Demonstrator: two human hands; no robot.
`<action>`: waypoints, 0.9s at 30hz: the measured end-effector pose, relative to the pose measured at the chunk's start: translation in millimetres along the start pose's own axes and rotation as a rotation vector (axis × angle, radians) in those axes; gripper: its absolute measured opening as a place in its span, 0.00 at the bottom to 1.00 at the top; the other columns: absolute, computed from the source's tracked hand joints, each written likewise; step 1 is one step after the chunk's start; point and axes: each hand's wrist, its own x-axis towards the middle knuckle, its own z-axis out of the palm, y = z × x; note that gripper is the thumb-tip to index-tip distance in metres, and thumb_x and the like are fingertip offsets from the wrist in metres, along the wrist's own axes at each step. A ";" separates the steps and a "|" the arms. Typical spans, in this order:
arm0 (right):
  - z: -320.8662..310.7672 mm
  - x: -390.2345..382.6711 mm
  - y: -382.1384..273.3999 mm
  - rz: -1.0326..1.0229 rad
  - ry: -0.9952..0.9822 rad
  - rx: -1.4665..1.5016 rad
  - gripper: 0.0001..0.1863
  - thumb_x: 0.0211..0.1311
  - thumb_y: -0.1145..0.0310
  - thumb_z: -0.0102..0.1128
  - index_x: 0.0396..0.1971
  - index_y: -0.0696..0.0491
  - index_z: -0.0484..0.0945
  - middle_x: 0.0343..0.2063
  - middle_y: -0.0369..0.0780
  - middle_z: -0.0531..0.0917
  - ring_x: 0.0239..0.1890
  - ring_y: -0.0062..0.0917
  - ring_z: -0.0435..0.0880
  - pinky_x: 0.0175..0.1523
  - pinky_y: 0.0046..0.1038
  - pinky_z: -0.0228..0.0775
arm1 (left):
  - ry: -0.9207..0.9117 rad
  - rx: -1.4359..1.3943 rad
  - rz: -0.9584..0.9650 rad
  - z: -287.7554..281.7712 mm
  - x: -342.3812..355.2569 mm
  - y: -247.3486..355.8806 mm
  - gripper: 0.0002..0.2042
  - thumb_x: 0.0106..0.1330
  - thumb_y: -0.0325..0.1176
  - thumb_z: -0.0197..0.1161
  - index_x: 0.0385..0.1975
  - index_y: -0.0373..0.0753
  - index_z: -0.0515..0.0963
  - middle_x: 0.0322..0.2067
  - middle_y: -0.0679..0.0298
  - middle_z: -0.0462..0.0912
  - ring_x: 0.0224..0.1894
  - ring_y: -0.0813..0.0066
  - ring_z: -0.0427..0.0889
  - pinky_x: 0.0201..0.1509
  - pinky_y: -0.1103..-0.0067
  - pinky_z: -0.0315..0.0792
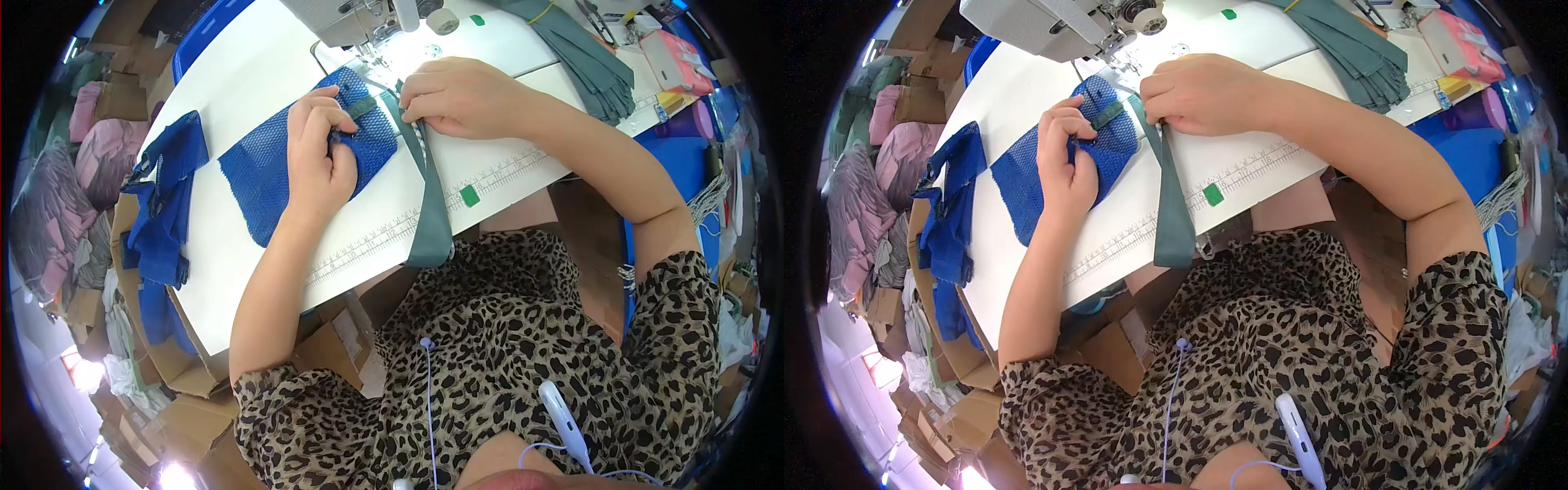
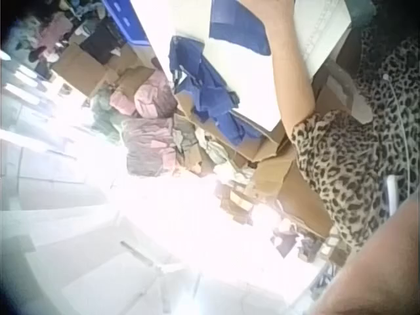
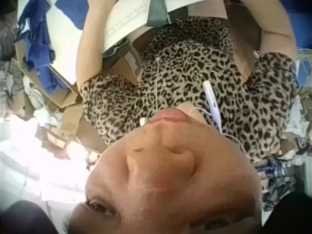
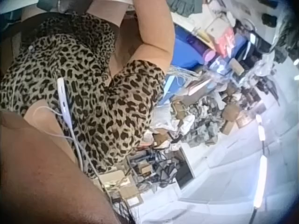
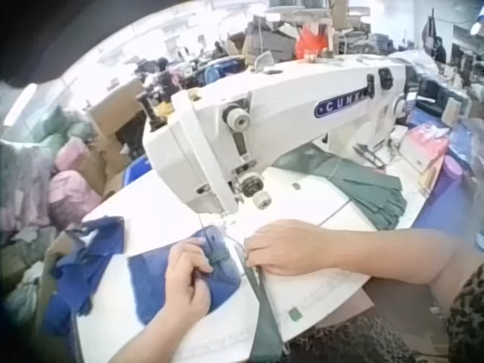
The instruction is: Sewing a green fabric strap onto a blue mesh material using an industrial sewing machine.
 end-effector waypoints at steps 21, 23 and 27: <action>2.5 1.4 -5.4 -0.006 0.084 0.016 0.14 0.52 0.74 0.65 0.40 0.47 0.84 0.37 0.33 0.81 0.44 0.27 0.80 0.49 0.31 0.72 | -0.115 0.029 -0.153 6.4 16.0 13.1 0.13 0.55 0.15 0.52 0.37 0.37 0.76 0.45 0.55 0.79 0.67 0.52 0.69 0.66 0.67 0.67; 2.3 4.0 -7.7 0.005 0.089 0.037 0.11 0.51 0.74 0.66 0.37 0.48 0.85 0.38 0.33 0.81 0.44 0.27 0.80 0.49 0.31 0.72 | -0.201 0.221 -0.090 -4.5 16.5 19.3 0.10 0.58 0.21 0.55 0.38 0.37 0.77 0.47 0.54 0.79 0.67 0.49 0.68 0.66 0.60 0.65; 2.5 -1.5 -4.8 0.018 0.102 0.027 0.11 0.52 0.74 0.66 0.37 0.48 0.85 0.38 0.33 0.81 0.44 0.27 0.80 0.49 0.31 0.72 | -0.416 0.490 -0.232 -11.6 11.7 54.2 0.14 0.63 0.38 0.63 0.46 0.39 0.76 0.56 0.54 0.75 0.70 0.44 0.63 0.69 0.45 0.56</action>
